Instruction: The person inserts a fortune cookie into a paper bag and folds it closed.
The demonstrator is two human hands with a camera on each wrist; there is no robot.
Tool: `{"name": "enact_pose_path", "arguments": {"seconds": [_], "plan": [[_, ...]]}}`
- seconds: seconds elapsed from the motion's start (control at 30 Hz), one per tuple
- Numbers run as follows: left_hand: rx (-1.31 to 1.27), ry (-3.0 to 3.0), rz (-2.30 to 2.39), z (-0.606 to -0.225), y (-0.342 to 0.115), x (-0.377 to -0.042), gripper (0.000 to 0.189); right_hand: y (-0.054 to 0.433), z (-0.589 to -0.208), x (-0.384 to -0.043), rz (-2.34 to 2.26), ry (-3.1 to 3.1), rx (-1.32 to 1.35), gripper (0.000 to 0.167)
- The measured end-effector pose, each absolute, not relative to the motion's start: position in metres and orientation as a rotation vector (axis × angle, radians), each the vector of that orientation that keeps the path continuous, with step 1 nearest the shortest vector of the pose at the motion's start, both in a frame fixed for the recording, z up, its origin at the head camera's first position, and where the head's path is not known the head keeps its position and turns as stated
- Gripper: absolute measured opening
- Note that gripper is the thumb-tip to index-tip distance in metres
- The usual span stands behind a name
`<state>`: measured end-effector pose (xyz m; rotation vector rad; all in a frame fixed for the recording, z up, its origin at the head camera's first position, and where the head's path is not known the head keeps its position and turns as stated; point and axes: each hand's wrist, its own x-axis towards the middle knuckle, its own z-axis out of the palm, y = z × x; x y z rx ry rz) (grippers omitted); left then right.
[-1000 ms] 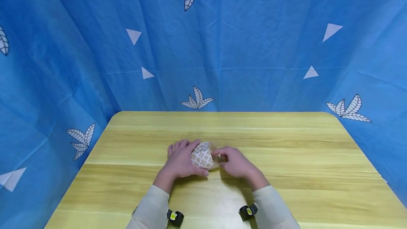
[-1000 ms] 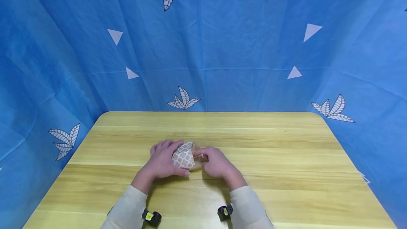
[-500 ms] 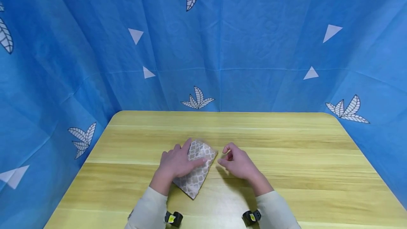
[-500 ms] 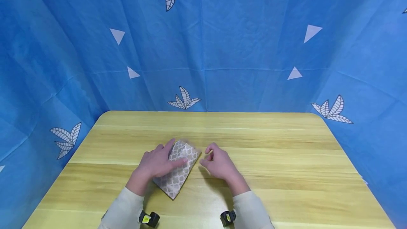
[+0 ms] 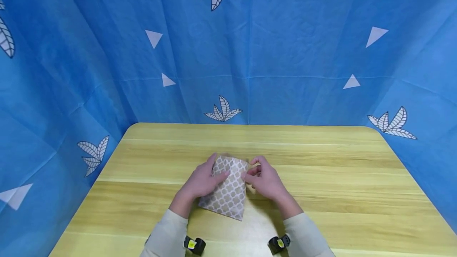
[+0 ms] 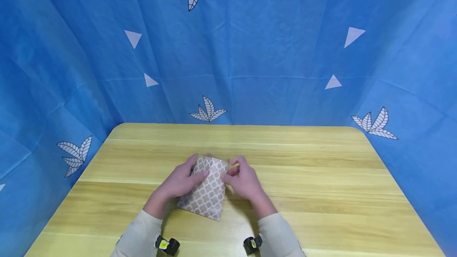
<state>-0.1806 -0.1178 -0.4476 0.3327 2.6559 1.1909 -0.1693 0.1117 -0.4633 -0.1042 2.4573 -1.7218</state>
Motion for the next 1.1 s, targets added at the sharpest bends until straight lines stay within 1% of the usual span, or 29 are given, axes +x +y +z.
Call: {"name": "enact_pose_path", "arguments": {"seconds": [0.13,0.4,0.53,0.7,0.87,0.97,1.1], "plan": [[0.368,2.636,1.279,-0.444,-0.116,-0.181,0.082,0.113,-0.461,-0.171,-1.841,2.441,-0.070,0.043],[0.468,2.669,1.356,-0.435,-0.110,-0.181,0.081,0.119,-0.448,-0.169,-1.978,2.451,-0.093,0.044],[0.501,2.662,1.411,-0.429,-0.107,-0.179,0.082,0.122,-0.441,-0.168,-2.002,2.492,-0.130,0.044],[0.545,2.650,1.483,-0.424,-0.104,-0.177,0.088,0.125,-0.430,-0.166,-2.053,2.511,-0.177,0.047],[0.588,2.658,1.532,-0.421,-0.099,-0.174,0.093,0.123,-0.410,-0.155,-2.089,2.555,-0.241,0.045],[0.609,2.681,1.536,-0.420,-0.096,-0.172,0.092,0.123,-0.398,-0.148,-2.109,2.581,-0.302,0.043],[0.632,2.706,1.543,-0.420,-0.092,-0.167,0.087,0.125,-0.394,-0.144,-2.135,2.576,-0.346,0.041]]}}
